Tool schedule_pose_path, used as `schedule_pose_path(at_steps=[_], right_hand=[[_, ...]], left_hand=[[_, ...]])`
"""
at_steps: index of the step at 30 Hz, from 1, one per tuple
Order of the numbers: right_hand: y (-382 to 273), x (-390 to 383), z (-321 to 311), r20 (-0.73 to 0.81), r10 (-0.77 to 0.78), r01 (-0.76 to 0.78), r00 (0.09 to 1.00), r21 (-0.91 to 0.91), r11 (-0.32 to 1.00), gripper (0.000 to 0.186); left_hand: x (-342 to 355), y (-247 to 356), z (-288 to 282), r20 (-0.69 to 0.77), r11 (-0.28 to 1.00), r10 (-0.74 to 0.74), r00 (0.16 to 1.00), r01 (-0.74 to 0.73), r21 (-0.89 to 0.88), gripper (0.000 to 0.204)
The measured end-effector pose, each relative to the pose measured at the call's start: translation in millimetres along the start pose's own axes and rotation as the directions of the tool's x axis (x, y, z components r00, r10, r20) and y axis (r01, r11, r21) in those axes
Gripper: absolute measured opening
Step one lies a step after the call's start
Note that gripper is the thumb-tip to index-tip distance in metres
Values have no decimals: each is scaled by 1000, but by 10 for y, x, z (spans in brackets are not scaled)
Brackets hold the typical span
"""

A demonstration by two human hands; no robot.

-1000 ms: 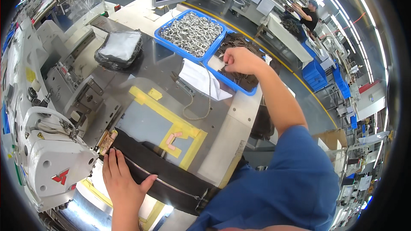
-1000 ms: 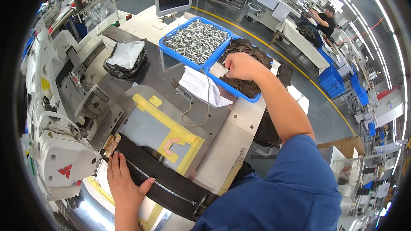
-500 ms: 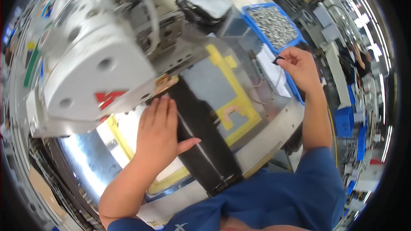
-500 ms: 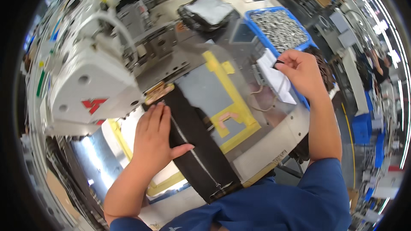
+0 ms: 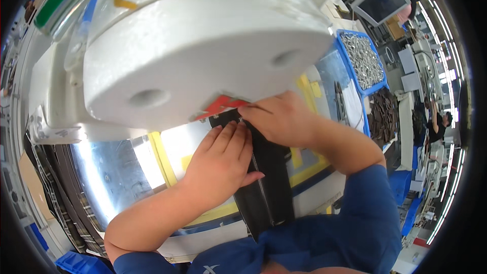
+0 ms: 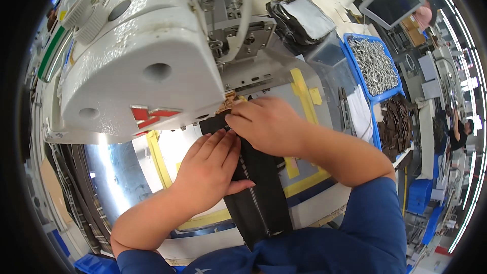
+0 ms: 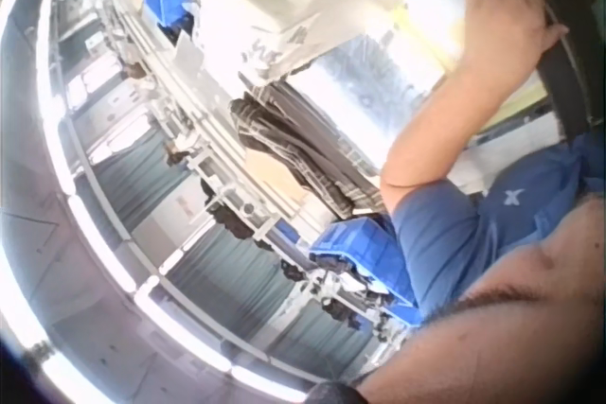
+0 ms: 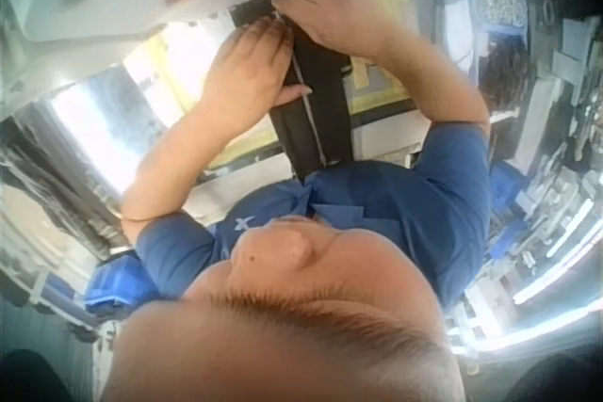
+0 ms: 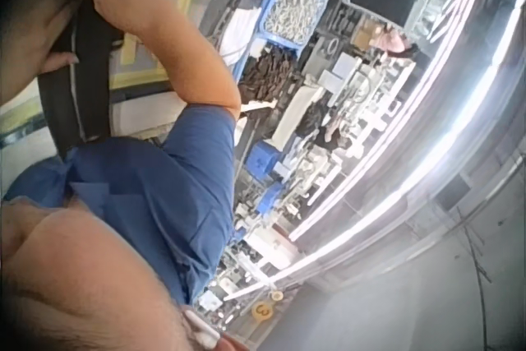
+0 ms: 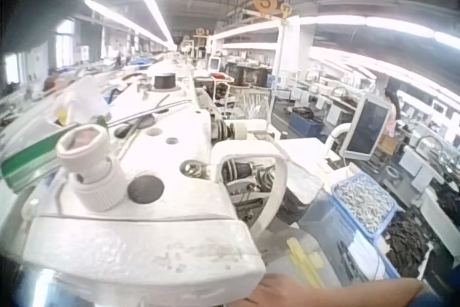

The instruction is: The person operates an industrial sewing machine to stitch a zipper onto a black pouch. They repeatedly align the zipper, sew the seam, and trim the excess thread. The person also handles a plaid fabric pouch, aligning it with the zipper before sewing. The finished pouches are placed into a blue bin.

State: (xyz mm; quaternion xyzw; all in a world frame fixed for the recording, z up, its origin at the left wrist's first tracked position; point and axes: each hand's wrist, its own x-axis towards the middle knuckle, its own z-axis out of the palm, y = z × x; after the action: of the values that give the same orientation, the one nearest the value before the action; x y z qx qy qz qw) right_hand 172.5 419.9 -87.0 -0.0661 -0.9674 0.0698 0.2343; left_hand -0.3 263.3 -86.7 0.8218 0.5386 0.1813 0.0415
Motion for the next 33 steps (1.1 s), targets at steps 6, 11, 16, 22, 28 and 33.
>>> schedule_pose_path(at_steps=[6, 11, 16, 22, 28, 33], right_hand=[[-62, -2, -63, 53, -59, 62, 997, -62, 996, 29], [-60, 22, -75, 107, -6, 9, 994, -33, 999, 25], [-65, 37, -137, 171, 81, -93, 982, 65, 994, 22], [2, -7, -101, 186, 98, -119, 978, 110, 987, 24], [-11, 18, -120, 195, 110, -131, 975, 100, 986, 23], [-17, 12, -103, 194, 134, -157, 972, 106, 982, 18]], left_hand=[[5, -18, -13, 16, 1000, -1, 1000, 1, -20, 79], [23, -20, -22, -4, 999, 3, 1000, -3, -35, 77], [-12, 6, -24, -24, 999, 30, 999, -31, -24, 74], [-14, 8, -12, -28, 999, 29, 999, -30, -25, 73], [-20, -1, -9, -35, 996, -8, 999, 5, -85, 78], [7, -85, 31, -75, 995, -74, 994, 69, -71, 87]])
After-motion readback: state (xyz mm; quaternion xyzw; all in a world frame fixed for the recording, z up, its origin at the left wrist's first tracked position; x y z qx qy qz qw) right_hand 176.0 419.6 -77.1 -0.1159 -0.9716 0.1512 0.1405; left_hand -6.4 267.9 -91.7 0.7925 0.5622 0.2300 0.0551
